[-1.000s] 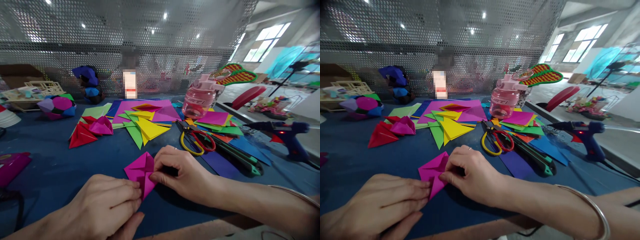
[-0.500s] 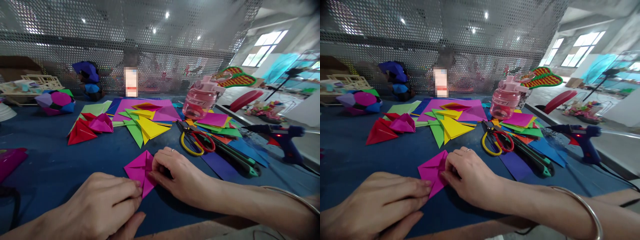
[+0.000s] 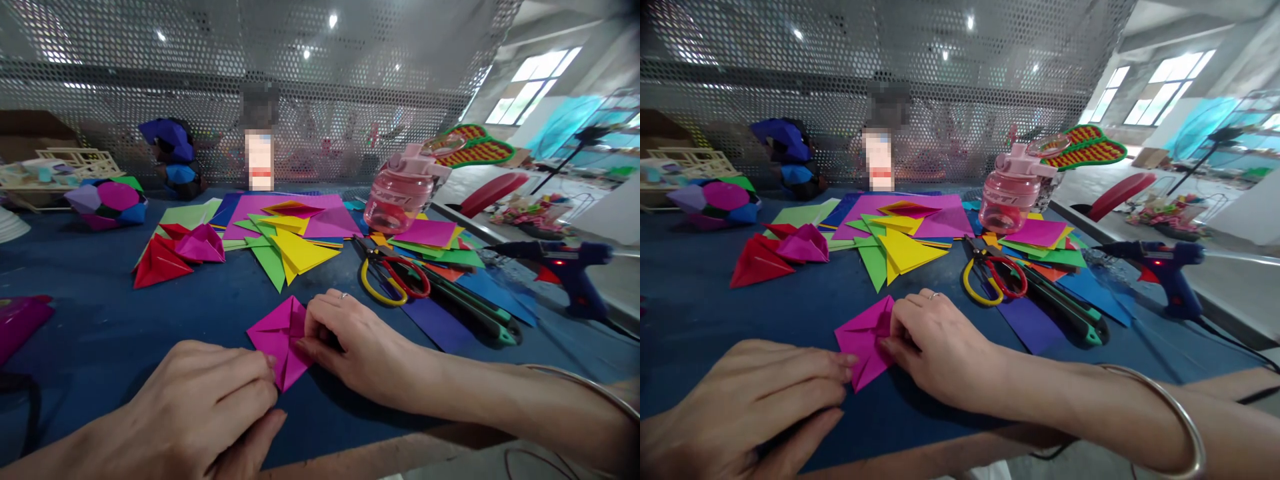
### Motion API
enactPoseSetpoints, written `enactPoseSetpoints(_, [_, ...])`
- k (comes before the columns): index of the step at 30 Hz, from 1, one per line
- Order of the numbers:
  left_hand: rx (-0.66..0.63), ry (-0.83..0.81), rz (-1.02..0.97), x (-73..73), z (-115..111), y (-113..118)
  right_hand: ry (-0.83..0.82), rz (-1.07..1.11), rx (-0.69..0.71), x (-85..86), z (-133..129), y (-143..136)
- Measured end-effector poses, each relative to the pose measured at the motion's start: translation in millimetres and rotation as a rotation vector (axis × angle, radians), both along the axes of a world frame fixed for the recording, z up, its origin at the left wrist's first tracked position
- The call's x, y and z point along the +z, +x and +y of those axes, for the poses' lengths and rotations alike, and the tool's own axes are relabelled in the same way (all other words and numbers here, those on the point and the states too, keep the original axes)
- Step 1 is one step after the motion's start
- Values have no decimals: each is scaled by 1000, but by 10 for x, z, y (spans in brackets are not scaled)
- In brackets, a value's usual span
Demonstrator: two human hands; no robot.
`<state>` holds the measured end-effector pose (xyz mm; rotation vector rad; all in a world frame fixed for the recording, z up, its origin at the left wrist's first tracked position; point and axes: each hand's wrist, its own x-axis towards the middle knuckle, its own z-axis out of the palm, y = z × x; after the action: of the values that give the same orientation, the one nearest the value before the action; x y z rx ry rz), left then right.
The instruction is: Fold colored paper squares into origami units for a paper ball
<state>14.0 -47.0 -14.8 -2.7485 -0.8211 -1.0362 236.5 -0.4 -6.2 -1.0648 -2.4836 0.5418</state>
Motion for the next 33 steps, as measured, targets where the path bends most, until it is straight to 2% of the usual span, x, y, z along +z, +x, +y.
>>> enactPoseSetpoints(2, [46,5,29,13,-13,16,-2,18,6,-11,7,3])
enactPoseSetpoints(8, [3,27,191,5,40,70,9,38,20,-36,15,9])
enactPoseSetpoints(12, [-65,-53,173,-19,132,40,22,38,22,-41,12,11])
enactPoseSetpoints(18, [-34,-266,40,70,113,88,6,17,11,-24,19,7])
enactPoseSetpoints(22, [-91,-355,18,85,114,116,8,42,13,-31,16,13])
enactPoseSetpoints(28, [-111,-374,0,12,135,89,25,59,37,-50,34,32])
enactPoseSetpoints(33, [-116,-380,20,23,136,89,-20,50,6,8,28,33])
